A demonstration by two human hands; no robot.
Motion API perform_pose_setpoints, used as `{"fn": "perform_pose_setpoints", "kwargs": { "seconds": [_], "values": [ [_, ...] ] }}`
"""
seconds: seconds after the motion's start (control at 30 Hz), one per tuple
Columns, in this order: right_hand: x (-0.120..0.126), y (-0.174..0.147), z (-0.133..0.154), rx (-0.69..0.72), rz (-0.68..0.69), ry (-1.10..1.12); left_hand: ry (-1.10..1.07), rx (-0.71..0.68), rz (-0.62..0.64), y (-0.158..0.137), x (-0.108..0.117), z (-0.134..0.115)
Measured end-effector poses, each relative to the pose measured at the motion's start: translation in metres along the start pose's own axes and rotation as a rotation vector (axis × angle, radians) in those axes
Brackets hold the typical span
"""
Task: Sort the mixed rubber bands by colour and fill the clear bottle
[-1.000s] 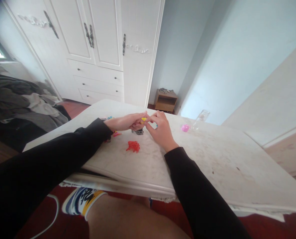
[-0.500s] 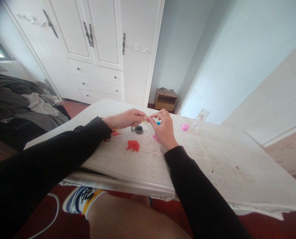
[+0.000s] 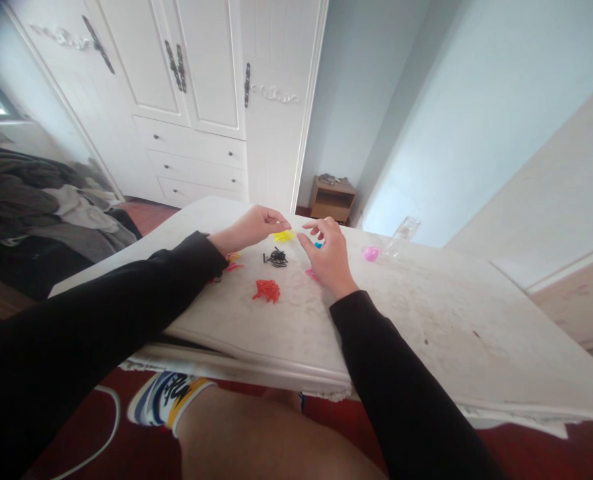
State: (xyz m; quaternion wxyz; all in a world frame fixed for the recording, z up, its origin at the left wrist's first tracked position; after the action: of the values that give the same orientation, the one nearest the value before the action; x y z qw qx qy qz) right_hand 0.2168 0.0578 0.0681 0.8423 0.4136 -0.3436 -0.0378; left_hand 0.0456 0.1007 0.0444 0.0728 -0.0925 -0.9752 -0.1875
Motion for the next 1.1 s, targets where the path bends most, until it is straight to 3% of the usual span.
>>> {"fn": "perform_pose_setpoints", "kwargs": {
  "seconds": [0.07, 0.2, 0.27, 0.33, 0.43, 0.53, 0.9, 1.1],
  "values": [
    [-0.001, 0.0, -0.002, -0.013, 0.012, -0.007, 0.162, -0.065, -0.087, 0.006, 0.014, 0.005],
    [-0.004, 0.0, -0.001, -0.017, 0.041, -0.011, 0.251, -0.033, -0.144, 0.011, 0.024, 0.019],
    [-0.005, 0.0, 0.0, -0.015, 0.049, -0.014, 0.184, 0.005, -0.198, 0.009, 0.026, 0.018],
    [-0.005, 0.0, -0.001, -0.015, 0.055, -0.015, -0.015, 0.073, -0.204, 0.006, 0.021, 0.018],
    [-0.007, 0.0, -0.001, -0.009, 0.062, -0.01, -0.418, 0.234, -0.075, 0.0, -0.002, 0.017],
    [-0.008, -0.001, 0.002, 0.017, 0.073, 0.01, -0.62, 0.361, 0.07, -0.009, -0.025, 0.012],
    [-0.016, -0.004, 0.017, 0.115, 0.187, 0.048, -0.682, 0.388, 0.345, -0.024, -0.058, 0.006],
    [-0.024, -0.005, 0.016, 0.179, 0.241, 0.032, -0.653, 0.384, 0.38, -0.028, -0.067, 0.0]
  ]
}}
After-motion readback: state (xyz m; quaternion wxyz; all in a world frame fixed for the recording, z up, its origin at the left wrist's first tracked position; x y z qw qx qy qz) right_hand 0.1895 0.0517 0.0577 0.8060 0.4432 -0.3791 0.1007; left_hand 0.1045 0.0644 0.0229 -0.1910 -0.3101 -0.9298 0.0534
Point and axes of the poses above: each hand's wrist, its own y-axis towards the middle knuckle, its own x-axis out of the back of the hand, z = x × y, the point moved 9 cm from there along y, towards the middle knuckle, and after that the axes turned 10 degrees about -y, right-handed, at the moved point
